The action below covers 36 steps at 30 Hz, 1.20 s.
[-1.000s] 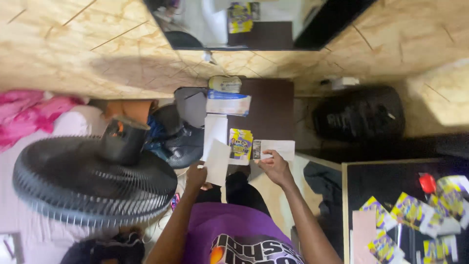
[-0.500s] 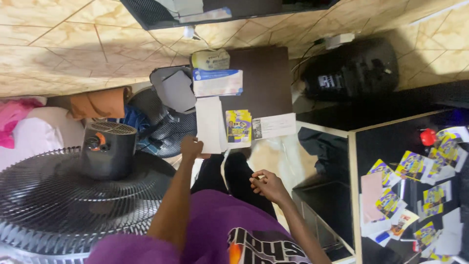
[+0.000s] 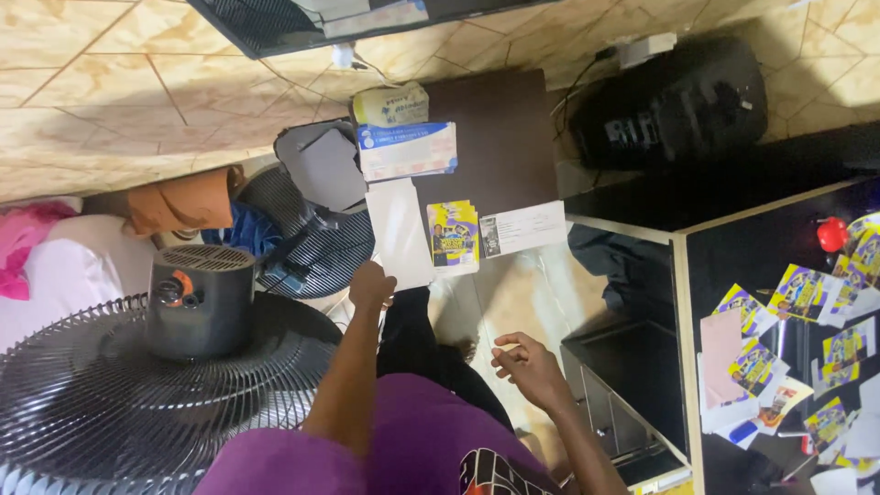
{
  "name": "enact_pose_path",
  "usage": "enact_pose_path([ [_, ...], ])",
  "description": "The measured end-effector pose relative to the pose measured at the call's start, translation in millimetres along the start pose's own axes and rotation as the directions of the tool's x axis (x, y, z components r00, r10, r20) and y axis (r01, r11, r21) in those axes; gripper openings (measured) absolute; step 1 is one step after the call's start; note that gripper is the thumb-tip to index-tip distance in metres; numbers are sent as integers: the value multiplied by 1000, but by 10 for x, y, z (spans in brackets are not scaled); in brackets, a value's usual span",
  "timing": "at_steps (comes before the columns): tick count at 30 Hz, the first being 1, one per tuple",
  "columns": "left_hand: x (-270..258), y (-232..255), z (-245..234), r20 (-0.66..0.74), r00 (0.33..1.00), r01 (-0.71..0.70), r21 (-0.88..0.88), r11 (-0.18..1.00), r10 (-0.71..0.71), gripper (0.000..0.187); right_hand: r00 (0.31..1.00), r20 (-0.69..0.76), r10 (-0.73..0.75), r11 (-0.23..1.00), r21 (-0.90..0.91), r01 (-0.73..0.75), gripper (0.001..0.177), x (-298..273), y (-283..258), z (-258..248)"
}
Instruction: The person picks up white envelopes and cards from the floor and a table, placing them onto a brown cabinet and sorting through them.
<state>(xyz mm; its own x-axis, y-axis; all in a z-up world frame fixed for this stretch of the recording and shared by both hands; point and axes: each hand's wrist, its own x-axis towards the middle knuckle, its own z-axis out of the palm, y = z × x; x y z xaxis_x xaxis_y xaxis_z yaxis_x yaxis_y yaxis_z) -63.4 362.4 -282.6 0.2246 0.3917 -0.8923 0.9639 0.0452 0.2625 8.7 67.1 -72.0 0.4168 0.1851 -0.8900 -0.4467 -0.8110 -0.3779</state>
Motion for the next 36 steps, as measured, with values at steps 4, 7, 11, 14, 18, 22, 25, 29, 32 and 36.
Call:
enact_pose_path([
  [4,268,-283,261,-87,993,-66,187,980,84,23,998,-16,55,998,32,-54,40,-53,143,-27],
  [7,210,-264,259,-211,964,-106,263,959,164,33,995,-18,95,994,51,-94,40,-106,193,-21],
  [11,-326,186,-66,-99,994,-22,274,961,51,39,997,-11,81,996,50,-80,41,-52,410,36],
  [14,-329,216,-54,-7,997,-73,230,970,77,37,1000,-26,-12,996,90,14,41,-72,491,70],
  [18,120,21,192,103,981,-163,-25,986,164,35,998,-60,-29,990,137,37,41,-43,568,54],
  [22,-155,222,265,281,875,-253,-431,866,395,33,994,-86,-73,976,200,89,38,39,835,12],
  [25,-645,654,386,312,828,-307,-443,843,465,30,993,-107,-39,950,305,70,37,-61,891,-161],
  [29,-640,661,1066,264,805,-449,-315,836,532,30,967,-213,-138,952,241,189,35,-196,1305,-451],
  [32,-1340,797,1410,290,717,-539,-345,768,634,31,952,-232,-198,835,469,288,34,-316,1715,-628],
  [36,-2086,700,2231,438,632,-439,-477,761,639,30,937,-312,-158,808,505,304,32,-797,2169,-932],
])
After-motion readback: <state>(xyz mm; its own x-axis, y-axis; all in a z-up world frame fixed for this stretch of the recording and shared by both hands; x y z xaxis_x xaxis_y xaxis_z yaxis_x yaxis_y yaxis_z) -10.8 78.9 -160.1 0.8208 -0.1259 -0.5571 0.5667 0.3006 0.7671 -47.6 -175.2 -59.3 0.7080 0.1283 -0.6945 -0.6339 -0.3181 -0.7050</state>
